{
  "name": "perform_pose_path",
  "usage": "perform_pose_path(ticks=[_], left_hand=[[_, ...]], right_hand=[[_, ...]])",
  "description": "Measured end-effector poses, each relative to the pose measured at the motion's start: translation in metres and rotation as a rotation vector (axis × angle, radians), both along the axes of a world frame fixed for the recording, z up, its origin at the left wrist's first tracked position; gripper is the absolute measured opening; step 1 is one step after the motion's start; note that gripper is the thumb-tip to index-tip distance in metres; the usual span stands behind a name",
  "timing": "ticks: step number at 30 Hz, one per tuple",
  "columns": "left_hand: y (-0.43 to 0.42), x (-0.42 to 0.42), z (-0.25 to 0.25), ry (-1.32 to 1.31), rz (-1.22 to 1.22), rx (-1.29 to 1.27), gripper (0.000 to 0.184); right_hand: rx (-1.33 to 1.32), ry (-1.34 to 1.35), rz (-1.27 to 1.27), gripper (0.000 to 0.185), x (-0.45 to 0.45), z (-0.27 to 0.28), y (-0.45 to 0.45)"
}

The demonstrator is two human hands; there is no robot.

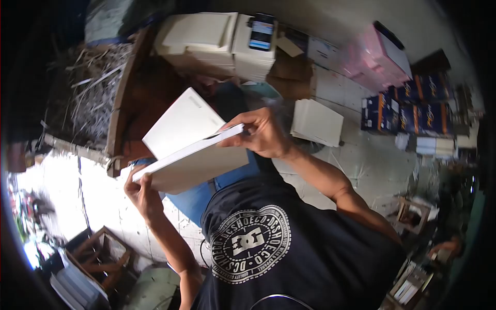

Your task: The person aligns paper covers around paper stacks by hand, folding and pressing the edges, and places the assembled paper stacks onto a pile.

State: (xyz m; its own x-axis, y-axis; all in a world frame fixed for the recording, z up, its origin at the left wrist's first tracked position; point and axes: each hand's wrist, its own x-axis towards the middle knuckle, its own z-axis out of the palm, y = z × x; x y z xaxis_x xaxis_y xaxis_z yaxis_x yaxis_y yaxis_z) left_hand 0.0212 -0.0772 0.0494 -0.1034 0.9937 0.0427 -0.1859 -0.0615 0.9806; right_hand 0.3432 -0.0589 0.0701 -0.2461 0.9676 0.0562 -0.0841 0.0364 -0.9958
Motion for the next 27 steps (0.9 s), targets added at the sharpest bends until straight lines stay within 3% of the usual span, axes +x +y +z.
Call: perform_pose_path(ticks=[2,5,10,14,15,19,21,23,24,25,27], left_hand=[[-0.003,-0.003,-0.006,0.011,-0.066,-0.040,0.029],[-0.009,0.013,0.009,0.036,0.082,-0.085,0.034],[-0.012,0.016,0.014,0.075,0.103,-0.139,0.030],[-0.017,0.009,-0.003,0.046,0.183,-0.169,0.028],[-0.023,0.014,-0.009,0.210,0.365,-0.071,0.031],[-0.019,0.023,0.048,0.579,-0.130,0.118,0.037],[-0.016,0.062,0.080,0.702,-0.162,0.271,0.035],[-0.011,0.082,0.099,0.694,-0.278,0.329,0.036],[-0.008,0.082,0.092,0.675,-0.276,0.334,0.046],[-0.002,0.086,0.086,0.613,-0.204,0.370,0.052],[0.011,0.092,0.077,0.493,-0.054,0.441,0.065]], right_hand=[[0.055,0.040,-0.018,0.026,0.001,-0.006,-0.007],[0.064,0.028,-0.009,0.024,0.002,-0.012,-0.014],[-0.062,0.146,-0.110,0.014,-0.003,0.000,-0.025],[-0.072,0.196,-0.065,0.022,0.001,-0.016,-0.026],[0.023,0.014,0.019,0.024,0.008,-0.010,-0.024],[0.327,-0.755,0.225,0.043,0.020,0.042,-0.026],[0.484,-0.694,0.211,0.044,-0.001,0.058,-0.037],[0.327,-0.678,0.263,0.041,0.007,0.062,-0.042],[0.249,-0.665,0.294,0.039,0.012,0.063,-0.043],[0.368,-0.495,0.227,0.031,0.028,0.052,-0.043],[0.179,-0.486,0.100,0.026,0.077,0.037,-0.055]])
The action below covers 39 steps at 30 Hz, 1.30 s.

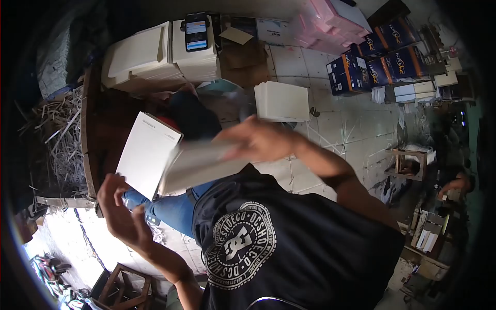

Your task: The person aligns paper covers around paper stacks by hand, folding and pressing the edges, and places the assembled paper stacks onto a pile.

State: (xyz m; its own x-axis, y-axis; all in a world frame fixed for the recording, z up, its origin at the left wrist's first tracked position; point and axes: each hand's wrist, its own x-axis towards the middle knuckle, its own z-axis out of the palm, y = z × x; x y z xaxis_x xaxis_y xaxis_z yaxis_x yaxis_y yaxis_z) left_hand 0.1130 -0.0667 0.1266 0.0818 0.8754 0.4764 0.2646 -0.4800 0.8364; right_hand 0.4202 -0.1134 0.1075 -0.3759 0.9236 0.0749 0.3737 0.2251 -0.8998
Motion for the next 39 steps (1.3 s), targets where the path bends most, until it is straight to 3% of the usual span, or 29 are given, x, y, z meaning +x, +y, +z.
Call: perform_pose_path(ticks=[1,4,6,8,10,12,13,15,16,18,19,21,23,25,28,31,33,34,35,37,39], left_hand=[[0.007,-0.023,-0.011,0.057,-0.028,-0.110,0.077],[0.031,-0.063,-0.043,0.149,0.062,-0.273,0.063],[0.045,-0.092,-0.063,0.245,0.173,-0.345,0.059],[0.048,-0.131,-0.084,0.182,0.217,-0.353,0.061],[0.048,-0.138,-0.079,0.204,0.325,-0.397,0.061],[0.046,-0.139,-0.078,0.180,0.370,-0.458,0.062],[0.047,-0.139,-0.082,0.151,0.369,-0.465,0.062],[0.046,-0.134,-0.088,0.106,0.346,-0.449,0.063],[0.035,-0.137,-0.094,0.141,0.287,-0.429,0.063],[0.013,-0.155,-0.094,0.252,0.233,-0.419,0.063],[-0.001,-0.168,-0.092,0.228,0.265,-0.494,0.063],[-0.022,-0.196,-0.095,0.177,0.338,-0.574,0.062],[-0.033,-0.218,-0.104,0.181,0.410,-0.578,0.058],[-0.031,-0.208,-0.097,0.168,0.492,-0.548,0.053],[-0.029,-0.218,-0.114,0.221,0.433,-0.329,0.026],[-0.048,-0.209,-0.118,0.021,0.433,-0.325,0.019],[-0.074,-0.207,-0.109,0.131,0.488,-0.358,0.019],[-0.088,-0.202,-0.102,0.159,0.530,-0.372,0.021],[-0.106,-0.207,-0.101,0.139,0.570,-0.419,0.025],[-0.146,-0.224,-0.109,0.062,0.628,-0.488,0.034],[-0.160,-0.230,-0.112,-0.039,0.651,-0.498,0.037]], right_hand=[[-0.216,-0.002,-0.091,0.030,0.034,-0.009,-0.008],[-0.336,-0.260,-0.386,0.027,0.141,-0.043,-0.029],[0.059,-0.655,-0.763,0.025,0.197,-0.076,-0.056],[0.290,-0.583,-0.985,0.032,0.206,-0.060,-0.064],[0.559,-0.662,-1.069,0.037,0.224,-0.088,-0.074],[0.782,-0.754,-1.066,0.039,0.227,-0.128,-0.077],[0.726,-0.765,-1.047,0.039,0.228,-0.169,-0.087],[0.418,-0.709,-0.822,0.040,0.213,-0.244,-0.115],[-0.048,-1.066,-0.626,0.053,0.187,-0.283,-0.133],[-0.069,-0.954,-0.793,0.063,0.206,-0.298,-0.128],[0.088,-0.735,-0.928,0.063,0.207,-0.268,-0.110],[0.392,-0.618,-1.017,0.056,0.216,-0.201,-0.053],[0.693,-0.559,-0.998,0.047,0.188,-0.113,0.021],[0.760,-0.341,-0.832,0.047,0.153,-0.075,0.095],[0.616,-0.275,-0.521,0.056,0.089,-0.094,0.214],[0.507,-0.573,-0.272,0.077,0.029,-0.145,0.329],[0.383,-0.753,-0.249,0.088,0.000,-0.170,0.379],[0.423,-0.804,-0.278,0.086,-0.011,-0.181,0.389],[0.183,-0.786,-0.214,0.075,-0.021,-0.179,0.398],[0.105,-0.869,-0.250,0.063,-0.032,-0.184,0.403],[0.044,-0.780,-0.214,0.049,-0.031,-0.166,0.403]])
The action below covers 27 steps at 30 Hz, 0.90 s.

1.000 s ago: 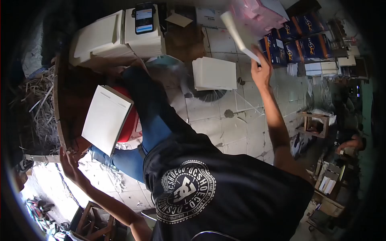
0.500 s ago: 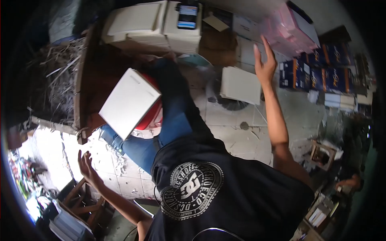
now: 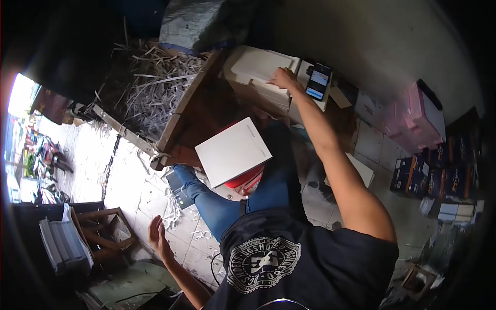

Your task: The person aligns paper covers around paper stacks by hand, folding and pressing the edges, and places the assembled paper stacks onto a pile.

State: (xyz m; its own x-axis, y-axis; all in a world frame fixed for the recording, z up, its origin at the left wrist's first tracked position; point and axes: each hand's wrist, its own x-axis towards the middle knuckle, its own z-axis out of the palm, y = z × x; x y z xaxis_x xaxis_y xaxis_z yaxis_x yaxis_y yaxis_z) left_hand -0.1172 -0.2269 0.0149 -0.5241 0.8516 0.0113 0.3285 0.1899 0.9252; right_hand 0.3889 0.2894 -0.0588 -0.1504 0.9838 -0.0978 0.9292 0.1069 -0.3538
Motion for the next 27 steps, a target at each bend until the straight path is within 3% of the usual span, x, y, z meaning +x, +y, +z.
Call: perform_pose_path(ticks=[1,4,7,9,10,11,12,13,15,16,18,19,22,23,24,27], left_hand=[[-0.009,0.000,-0.001,-0.047,0.019,0.000,0.038],[0.045,0.037,0.022,-0.182,-0.041,0.104,0.040],[0.129,0.108,0.044,-0.236,-0.342,0.258,0.054],[0.169,0.168,0.055,-0.508,-0.412,0.230,0.064],[0.183,0.188,0.051,-0.816,-0.451,0.162,0.069],[0.195,0.201,0.031,-1.117,-0.502,0.136,0.067],[0.203,0.219,0.015,-1.112,-0.351,0.030,0.056],[0.200,0.233,0.026,-0.725,-0.233,-0.078,0.043],[0.180,0.226,0.049,-0.411,-0.395,-0.093,0.034],[0.169,0.218,0.039,-0.115,-0.437,0.120,0.030],[0.152,0.191,0.063,0.007,-0.752,0.013,0.027],[0.143,0.182,0.071,0.058,-0.923,-0.041,0.026],[0.136,0.169,0.083,0.138,-0.963,-0.205,0.026],[0.137,0.168,0.092,0.173,-0.957,-0.281,0.028],[0.137,0.171,0.095,0.270,-0.731,-0.375,0.033],[0.142,0.180,0.072,0.500,-0.459,0.283,0.038]], right_hand=[[-0.042,0.044,0.005,0.042,0.000,0.006,-0.005],[0.176,-0.158,0.135,0.027,-0.001,-0.003,0.009],[0.677,0.140,0.249,0.024,-0.044,0.067,-0.071],[0.630,0.237,0.410,0.027,-0.082,0.115,-0.164],[0.667,0.215,0.538,0.032,-0.094,0.131,-0.211],[0.680,0.222,0.629,0.035,-0.104,0.138,-0.260],[0.587,0.150,0.704,0.040,-0.106,0.136,-0.301],[0.496,0.078,0.779,0.046,-0.107,0.135,-0.331],[0.149,0.228,0.856,0.061,-0.094,0.171,-0.350],[0.266,0.280,0.706,0.070,-0.087,0.183,-0.349],[0.494,0.363,0.442,0.078,-0.076,0.191,-0.341],[0.470,0.480,0.397,0.064,-0.082,0.190,-0.336],[0.005,0.900,0.402,0.027,-0.105,0.147,-0.334],[0.013,0.974,0.353,0.021,-0.118,0.136,-0.336],[-0.046,0.999,0.299,0.020,-0.123,0.127,-0.336],[-0.145,1.083,0.181,0.018,-0.137,0.117,-0.341]])
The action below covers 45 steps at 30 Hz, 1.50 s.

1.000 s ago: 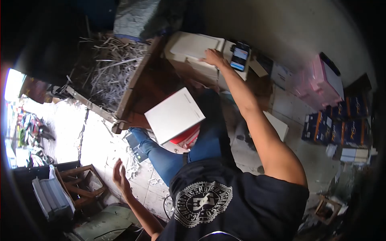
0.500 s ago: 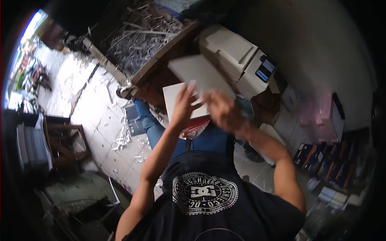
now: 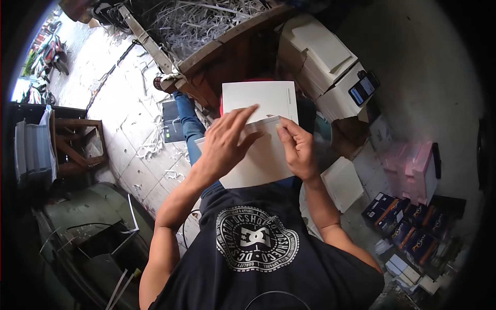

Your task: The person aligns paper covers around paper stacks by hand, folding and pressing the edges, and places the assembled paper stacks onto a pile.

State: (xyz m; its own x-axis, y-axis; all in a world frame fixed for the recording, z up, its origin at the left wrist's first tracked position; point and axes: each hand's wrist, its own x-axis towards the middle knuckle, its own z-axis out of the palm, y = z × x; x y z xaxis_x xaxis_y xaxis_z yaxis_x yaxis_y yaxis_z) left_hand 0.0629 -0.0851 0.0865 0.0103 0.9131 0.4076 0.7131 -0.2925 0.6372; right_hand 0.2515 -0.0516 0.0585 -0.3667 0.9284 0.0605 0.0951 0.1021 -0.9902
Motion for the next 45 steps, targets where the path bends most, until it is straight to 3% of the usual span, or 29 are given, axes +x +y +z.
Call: perform_pose_path(ticks=[2,4,8,12,14,16,18,20,21,22,24,25,26,28,30,31,32,34,35,36,38,40,45], left_hand=[[-0.001,0.012,-0.021,-0.077,-0.090,0.037,0.039],[-0.005,0.029,-0.037,-0.085,-0.023,0.156,0.038],[-0.014,0.043,-0.039,-0.084,-0.073,0.108,0.040],[0.000,0.043,-0.042,-0.205,-0.166,0.082,0.027],[0.023,0.035,-0.038,-0.172,-0.207,0.248,0.020],[0.055,0.021,-0.035,-0.076,-0.298,0.394,0.019],[0.106,-0.039,-0.039,0.168,-0.163,0.457,0.020],[0.149,-0.098,-0.006,0.186,0.150,0.332,0.018],[0.191,-0.162,-0.017,0.161,0.112,0.422,0.016],[0.221,-0.201,-0.013,0.255,0.464,0.431,0.043],[0.268,-0.303,-0.047,0.034,0.686,0.378,0.044],[0.273,-0.333,-0.055,-0.195,0.525,0.484,0.048],[0.262,-0.314,-0.042,0.267,0.910,0.726,0.045],[0.229,-0.254,-0.019,0.543,1.030,0.923,0.050],[0.166,-0.192,-0.025,-0.071,0.619,0.395,0.019],[0.147,-0.175,-0.050,-0.092,0.437,0.363,0.026],[0.118,-0.141,-0.059,-0.485,0.244,0.163,0.034],[0.066,-0.103,-0.079,-0.705,0.218,-0.063,0.038],[0.043,-0.087,-0.088,-0.852,0.336,-0.068,0.033],[0.024,-0.078,-0.106,-0.855,0.434,0.023,0.026],[-0.021,-0.061,-0.125,-0.759,0.553,-0.028,0.014],[-0.051,-0.040,-0.117,-0.420,0.514,-0.117,0.013],[-0.057,-0.016,-0.123,-0.199,0.492,-0.148,0.017]], right_hand=[[-0.035,0.003,-0.021,0.017,-0.002,0.000,-0.006],[-0.029,-0.033,-0.032,0.016,0.001,0.003,-0.010],[-0.063,0.116,-0.085,0.009,0.009,-0.013,-0.019],[-0.162,0.231,-0.146,0.008,0.015,-0.017,-0.022],[-0.302,0.322,-0.167,0.007,0.022,-0.014,-0.018],[-0.074,0.164,-0.234,0.006,0.034,-0.015,-0.013],[-0.040,-0.099,-0.430,0.008,0.069,0.005,-0.012],[-0.078,0.236,-0.405,0.010,0.134,0.005,-0.012],[-0.017,0.283,-0.273,0.014,0.172,0.006,-0.005],[0.044,0.328,-0.143,0.018,0.193,0.008,-0.001],[0.105,0.507,-0.311,0.024,0.181,0.023,-0.003],[0.143,0.597,-0.393,0.027,0.176,0.029,0.000],[0.148,0.795,-0.172,0.031,0.180,0.027,0.005],[0.157,0.880,-0.144,0.034,0.165,0.014,0.022],[0.228,0.259,-0.515,0.030,0.127,0.002,0.043],[0.076,0.370,-0.393,0.028,0.103,-0.008,0.052],[-0.076,0.478,-0.266,0.027,0.086,-0.020,0.061],[-0.210,0.390,-0.107,0.024,0.080,-0.083,0.076],[-0.289,0.326,-0.171,0.024,0.073,-0.081,0.072],[-0.255,0.374,-0.211,0.021,0.071,-0.085,0.072],[-0.213,0.455,-0.316,0.015,0.075,-0.098,0.059],[-0.108,0.274,-0.464,0.009,0.059,-0.099,0.045],[-0.107,0.227,-0.410,0.010,0.046,-0.127,0.025]])
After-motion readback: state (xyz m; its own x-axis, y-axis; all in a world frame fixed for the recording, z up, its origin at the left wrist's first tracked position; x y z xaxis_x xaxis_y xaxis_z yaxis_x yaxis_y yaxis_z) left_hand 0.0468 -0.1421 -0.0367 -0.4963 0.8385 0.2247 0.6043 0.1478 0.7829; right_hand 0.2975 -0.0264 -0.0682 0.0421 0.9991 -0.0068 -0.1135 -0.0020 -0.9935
